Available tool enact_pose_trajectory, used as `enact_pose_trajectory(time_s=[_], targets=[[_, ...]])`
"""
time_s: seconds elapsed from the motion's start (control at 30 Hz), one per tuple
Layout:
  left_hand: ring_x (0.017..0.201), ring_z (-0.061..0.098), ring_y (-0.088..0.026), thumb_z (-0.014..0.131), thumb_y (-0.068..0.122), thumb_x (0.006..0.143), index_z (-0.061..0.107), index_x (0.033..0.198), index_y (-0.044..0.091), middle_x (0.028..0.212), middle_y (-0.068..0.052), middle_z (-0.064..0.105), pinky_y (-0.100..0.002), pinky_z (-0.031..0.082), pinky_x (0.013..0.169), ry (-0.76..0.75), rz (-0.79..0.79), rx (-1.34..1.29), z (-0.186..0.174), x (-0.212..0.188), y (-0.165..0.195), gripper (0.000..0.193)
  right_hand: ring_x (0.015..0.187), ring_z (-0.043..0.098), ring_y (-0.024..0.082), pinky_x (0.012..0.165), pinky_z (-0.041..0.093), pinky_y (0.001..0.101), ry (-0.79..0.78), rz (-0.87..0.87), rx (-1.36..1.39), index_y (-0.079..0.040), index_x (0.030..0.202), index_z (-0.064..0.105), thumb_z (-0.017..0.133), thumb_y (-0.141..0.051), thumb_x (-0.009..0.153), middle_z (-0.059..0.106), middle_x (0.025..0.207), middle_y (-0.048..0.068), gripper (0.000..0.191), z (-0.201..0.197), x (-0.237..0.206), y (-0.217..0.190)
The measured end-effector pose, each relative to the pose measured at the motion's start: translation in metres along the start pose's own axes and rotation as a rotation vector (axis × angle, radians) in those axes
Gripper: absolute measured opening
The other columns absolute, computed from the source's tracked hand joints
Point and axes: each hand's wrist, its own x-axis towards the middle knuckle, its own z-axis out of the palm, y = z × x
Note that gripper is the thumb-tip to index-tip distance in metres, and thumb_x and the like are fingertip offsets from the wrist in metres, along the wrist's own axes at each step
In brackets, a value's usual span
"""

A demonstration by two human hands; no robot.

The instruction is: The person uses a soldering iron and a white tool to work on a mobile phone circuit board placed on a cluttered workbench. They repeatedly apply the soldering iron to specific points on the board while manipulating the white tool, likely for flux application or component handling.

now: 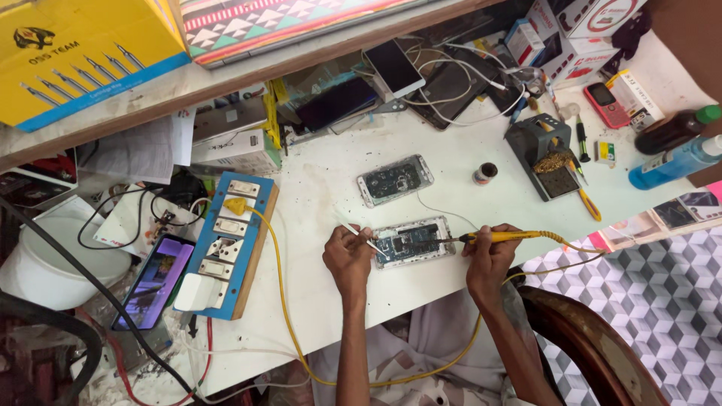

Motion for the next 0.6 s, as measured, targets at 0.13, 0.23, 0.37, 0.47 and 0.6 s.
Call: enact_pose_trajectory(time_s=[0.13, 0.23, 0.37, 0.47, 0.6], targets=[[0.051, 0.062, -0.011, 0.075, 0.004, 0.087, 0.064, 0.093, -0.005, 0.069, -0.011, 0.071, -0.026, 0.051, 0.046, 0.012, -0.006, 0.033, 0.0006, 0.0013, 0.0003, 0.015, 0.059, 0.052, 0.011, 0.057, 0.046, 0.0253, -0.003, -0.019, 0.033, -0.006, 0.113, 0.032, 0.050, -0.011, 0.110, 0.052, 0.076, 0.005, 0.020, 0.0006, 0.0010, 0.0002], [0.051, 0.062, -0.011, 0.074, 0.003, 0.088, 0.063, 0.093, -0.006, 0.070, -0.012, 0.071, -0.026, 0.049, 0.047, 0.000, 0.013, 0.018, 0.0007, 0.0012, -0.0003, 0.014, 0.058, 0.051, 0.010, 0.057, 0.045, 0.0245, -0.011, -0.039, 0.011, -0.007, 0.111, 0.031, 0.050, -0.010, 0.111, 0.051, 0.073, 0.005, 0.020, 0.0004, 0.0016, 0.0002], [0.052, 0.061, -0.011, 0.075, 0.001, 0.087, 0.063, 0.092, -0.006, 0.071, -0.012, 0.071, -0.026, 0.050, 0.046, 0.006, -0.004, 0.001, 0.0004, 0.0000, -0.0011, 0.015, 0.057, 0.049, 0.009, 0.055, 0.043, 0.0238, -0.004, -0.004, 0.022, -0.007, 0.110, 0.031, 0.049, -0.010, 0.110, 0.051, 0.072, 0.004, 0.018, 0.0000, 0.0007, -0.0008], [0.053, 0.063, -0.010, 0.075, 0.002, 0.087, 0.064, 0.092, -0.006, 0.072, -0.012, 0.072, -0.026, 0.052, 0.047, 0.024, -0.040, 0.029, 0.0006, -0.0002, -0.0013, 0.015, 0.055, 0.048, 0.009, 0.054, 0.042, 0.0237, -0.016, 0.009, 0.011, -0.007, 0.110, 0.031, 0.048, -0.010, 0.110, 0.051, 0.069, 0.004, 0.017, -0.0013, 0.0004, -0.0014], [0.051, 0.063, -0.012, 0.074, 0.002, 0.088, 0.062, 0.093, -0.006, 0.071, -0.013, 0.072, -0.026, 0.049, 0.046, -0.006, 0.002, 0.014, 0.0010, 0.0003, -0.0007, 0.015, 0.055, 0.048, 0.010, 0.054, 0.041, 0.0238, -0.027, 0.009, -0.007, -0.007, 0.111, 0.032, 0.048, -0.010, 0.111, 0.050, 0.069, 0.004, 0.016, -0.0026, 0.0021, -0.0020]])
